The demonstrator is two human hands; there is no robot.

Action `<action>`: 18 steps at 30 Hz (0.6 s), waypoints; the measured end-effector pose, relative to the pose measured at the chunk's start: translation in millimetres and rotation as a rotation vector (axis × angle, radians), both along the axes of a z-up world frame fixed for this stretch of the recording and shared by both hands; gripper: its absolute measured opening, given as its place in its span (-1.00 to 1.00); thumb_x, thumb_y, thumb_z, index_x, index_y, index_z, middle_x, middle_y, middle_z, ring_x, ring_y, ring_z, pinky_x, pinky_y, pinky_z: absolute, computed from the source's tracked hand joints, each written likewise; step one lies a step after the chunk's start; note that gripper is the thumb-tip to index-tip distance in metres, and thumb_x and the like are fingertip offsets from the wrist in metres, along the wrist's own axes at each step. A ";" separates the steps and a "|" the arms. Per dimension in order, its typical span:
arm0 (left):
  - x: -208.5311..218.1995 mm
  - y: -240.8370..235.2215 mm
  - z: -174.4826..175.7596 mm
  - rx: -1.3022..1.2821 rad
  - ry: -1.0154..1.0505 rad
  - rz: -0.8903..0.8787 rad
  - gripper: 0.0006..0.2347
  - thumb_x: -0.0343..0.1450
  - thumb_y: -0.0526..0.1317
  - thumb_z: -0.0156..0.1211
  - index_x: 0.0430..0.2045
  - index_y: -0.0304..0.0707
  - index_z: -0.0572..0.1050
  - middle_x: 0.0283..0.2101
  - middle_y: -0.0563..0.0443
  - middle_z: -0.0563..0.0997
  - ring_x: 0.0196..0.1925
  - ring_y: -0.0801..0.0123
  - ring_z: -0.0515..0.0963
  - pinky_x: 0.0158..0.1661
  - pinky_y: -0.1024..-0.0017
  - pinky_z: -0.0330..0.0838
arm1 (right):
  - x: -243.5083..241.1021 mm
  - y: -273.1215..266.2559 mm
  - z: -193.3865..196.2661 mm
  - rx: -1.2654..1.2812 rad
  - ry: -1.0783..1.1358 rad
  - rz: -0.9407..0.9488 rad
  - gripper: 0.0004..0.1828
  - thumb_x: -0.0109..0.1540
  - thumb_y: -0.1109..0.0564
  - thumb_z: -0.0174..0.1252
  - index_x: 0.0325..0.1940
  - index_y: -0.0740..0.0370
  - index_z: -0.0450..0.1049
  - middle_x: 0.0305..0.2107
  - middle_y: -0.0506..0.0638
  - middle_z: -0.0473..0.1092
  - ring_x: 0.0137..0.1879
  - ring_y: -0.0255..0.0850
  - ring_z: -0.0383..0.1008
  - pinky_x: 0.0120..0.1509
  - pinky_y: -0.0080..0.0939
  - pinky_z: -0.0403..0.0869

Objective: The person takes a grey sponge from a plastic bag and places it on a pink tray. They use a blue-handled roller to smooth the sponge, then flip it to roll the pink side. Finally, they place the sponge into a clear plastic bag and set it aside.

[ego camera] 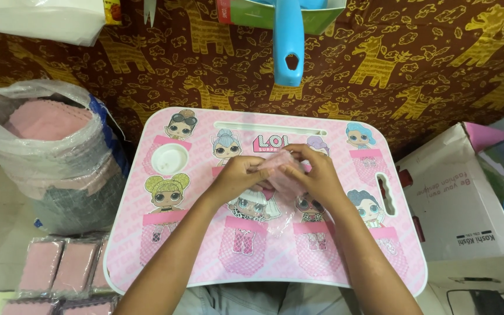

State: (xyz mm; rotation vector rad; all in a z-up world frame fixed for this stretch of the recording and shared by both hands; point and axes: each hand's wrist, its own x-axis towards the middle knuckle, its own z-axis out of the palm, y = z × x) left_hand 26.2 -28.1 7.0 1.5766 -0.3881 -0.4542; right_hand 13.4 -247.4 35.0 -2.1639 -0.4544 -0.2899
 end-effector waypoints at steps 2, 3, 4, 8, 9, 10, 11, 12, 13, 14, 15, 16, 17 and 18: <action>1.1 1.3 -2.2 -0.028 0.016 0.021 -0.68 0.51 -0.11 0.16 0.02 -0.38 0.57 -0.14 -0.34 0.71 -0.14 0.07 0.75 -0.15 0.25 0.67 | 3.9 -5.0 -4.7 0.000 -0.011 -0.031 -0.63 0.17 0.11 0.41 0.05 0.07 0.58 -0.33 0.09 0.62 -0.15 0.07 0.63 0.10 0.11 0.49; 1.9 1.8 -3.2 -0.057 0.032 0.041 -0.68 0.52 -0.12 0.16 0.04 -0.39 0.55 -0.14 -0.35 0.71 -0.13 0.07 0.74 -0.15 0.23 0.67 | 6.0 -7.6 -6.9 0.000 -0.022 -0.061 -0.67 0.19 0.09 0.40 0.04 0.05 0.58 -0.32 0.05 0.63 -0.17 0.01 0.63 0.08 0.07 0.50; 2.3 2.2 -2.4 -0.056 0.031 0.040 -0.68 0.52 -0.12 0.16 0.04 -0.39 0.55 -0.14 -0.35 0.71 -0.13 0.07 0.74 -0.15 0.23 0.67 | 6.6 -7.9 -6.8 0.001 -0.022 -0.062 -0.67 0.19 0.09 0.40 0.04 0.05 0.58 -0.32 0.05 0.63 -0.17 0.01 0.63 0.08 0.07 0.50; 0.8 1.7 2.2 -0.093 0.059 0.034 -0.66 0.48 -0.13 0.21 0.02 -0.45 0.55 -0.17 -0.37 0.70 -0.15 0.05 0.74 -0.17 0.23 0.68 | 6.1 -6.3 -8.0 0.045 0.015 -0.049 -0.80 0.21 0.14 0.38 -0.08 0.09 0.62 -0.38 0.06 0.62 -0.25 -0.02 0.63 0.03 0.01 0.52; -0.3 1.3 3.9 -0.093 0.058 0.026 -0.65 0.47 -0.12 0.23 0.01 -0.46 0.56 -0.18 -0.36 0.70 -0.16 0.05 0.74 -0.17 0.24 0.68 | 5.4 -4.9 -8.5 0.064 0.043 -0.030 -0.83 0.21 0.14 0.38 -0.11 0.11 0.64 -0.39 0.09 0.63 -0.28 -0.02 0.63 0.02 0.02 0.52; 5.3 1.7 -6.6 -0.092 0.058 0.027 -0.65 0.47 -0.12 0.23 0.01 -0.46 0.56 -0.18 -0.36 0.70 -0.16 0.05 0.74 -0.17 0.24 0.68 | 4.1 -2.7 -6.7 0.064 0.043 -0.029 -0.83 0.21 0.14 0.38 -0.11 0.11 0.64 -0.39 0.09 0.63 -0.28 -0.02 0.63 0.02 0.02 0.52; 10.9 2.1 -17.2 -0.085 0.031 0.019 -0.67 0.47 -0.12 0.24 -0.02 -0.45 0.58 -0.19 -0.33 0.70 -0.17 0.07 0.74 -0.19 0.25 0.68 | 2.8 -0.5 -4.9 0.061 0.098 -0.031 -0.84 0.19 0.16 0.38 -0.14 0.09 0.66 -0.38 0.07 0.63 -0.26 -0.04 0.64 0.00 -0.02 0.53; 16.5 2.2 -28.0 -0.078 0.004 0.010 -0.69 0.48 -0.13 0.24 -0.04 -0.43 0.59 -0.21 -0.30 0.71 -0.18 0.10 0.73 -0.20 0.25 0.68 | 1.2 1.6 -3.2 0.058 0.154 -0.034 -0.84 0.17 0.18 0.38 -0.16 0.08 0.67 -0.37 0.06 0.64 -0.25 -0.06 0.65 -0.01 -0.06 0.54; 23.3 3.8 -43.0 -0.078 0.005 0.010 -0.69 0.48 -0.13 0.24 -0.04 -0.43 0.59 -0.21 -0.30 0.71 -0.18 0.10 0.73 -0.20 0.25 0.68 | -0.4 2.6 -1.8 0.058 0.155 -0.033 -0.84 0.17 0.18 0.38 -0.16 0.08 0.67 -0.37 0.06 0.64 -0.25 -0.06 0.65 -0.01 -0.06 0.54; 30.0 5.1 -58.2 -0.069 -0.009 0.002 -0.69 0.48 -0.12 0.23 -0.06 -0.43 0.60 -0.20 -0.31 0.71 -0.17 0.10 0.72 -0.19 0.23 0.67 | -2.2 3.4 -0.5 0.067 0.204 -0.036 -0.84 0.15 0.21 0.39 -0.18 0.13 0.67 -0.39 0.09 0.64 -0.28 -0.07 0.64 -0.04 -0.06 0.55; 36.7 6.4 -73.3 -0.060 -0.023 -0.007 -0.70 0.49 -0.11 0.23 -0.09 -0.43 0.61 -0.20 -0.32 0.70 -0.15 0.09 0.71 -0.18 0.21 0.66 | -4.1 4.2 0.8 0.076 0.253 -0.039 -0.84 0.14 0.24 0.40 -0.20 0.18 0.68 -0.41 0.13 0.64 -0.31 -0.08 0.63 -0.06 -0.07 0.55; 29.5 6.5 -56.1 -0.059 -0.022 -0.007 -0.70 0.49 -0.11 0.23 -0.09 -0.43 0.61 -0.20 -0.32 0.70 -0.15 0.09 0.71 -0.18 0.21 0.66 | -1.9 3.8 0.9 0.077 0.254 -0.040 -0.84 0.14 0.24 0.40 -0.20 0.18 0.68 -0.41 0.13 0.64 -0.31 -0.08 0.63 -0.06 -0.07 0.55; 22.3 6.6 -38.8 -0.091 0.052 -0.037 -0.69 0.47 -0.14 0.25 -0.04 -0.45 0.57 -0.18 -0.34 0.70 -0.16 0.04 0.72 -0.20 0.19 0.68 | 0.3 3.4 1.0 0.127 0.280 -0.049 -0.84 0.14 0.26 0.39 -0.19 0.20 0.66 -0.41 0.12 0.63 -0.31 -0.14 0.61 -0.09 -0.12 0.55; 15.2 6.6 -21.4 -0.124 0.126 -0.066 -0.67 0.45 -0.17 0.27 0.00 -0.46 0.54 -0.17 -0.36 0.69 -0.17 0.00 0.73 -0.22 0.17 0.70 | 2.7 2.8 1.2 0.177 0.305 -0.057 -0.84 0.14 0.27 0.38 -0.19 0.22 0.65 -0.41 0.11 0.63 -0.32 -0.20 0.58 -0.11 -0.17 0.54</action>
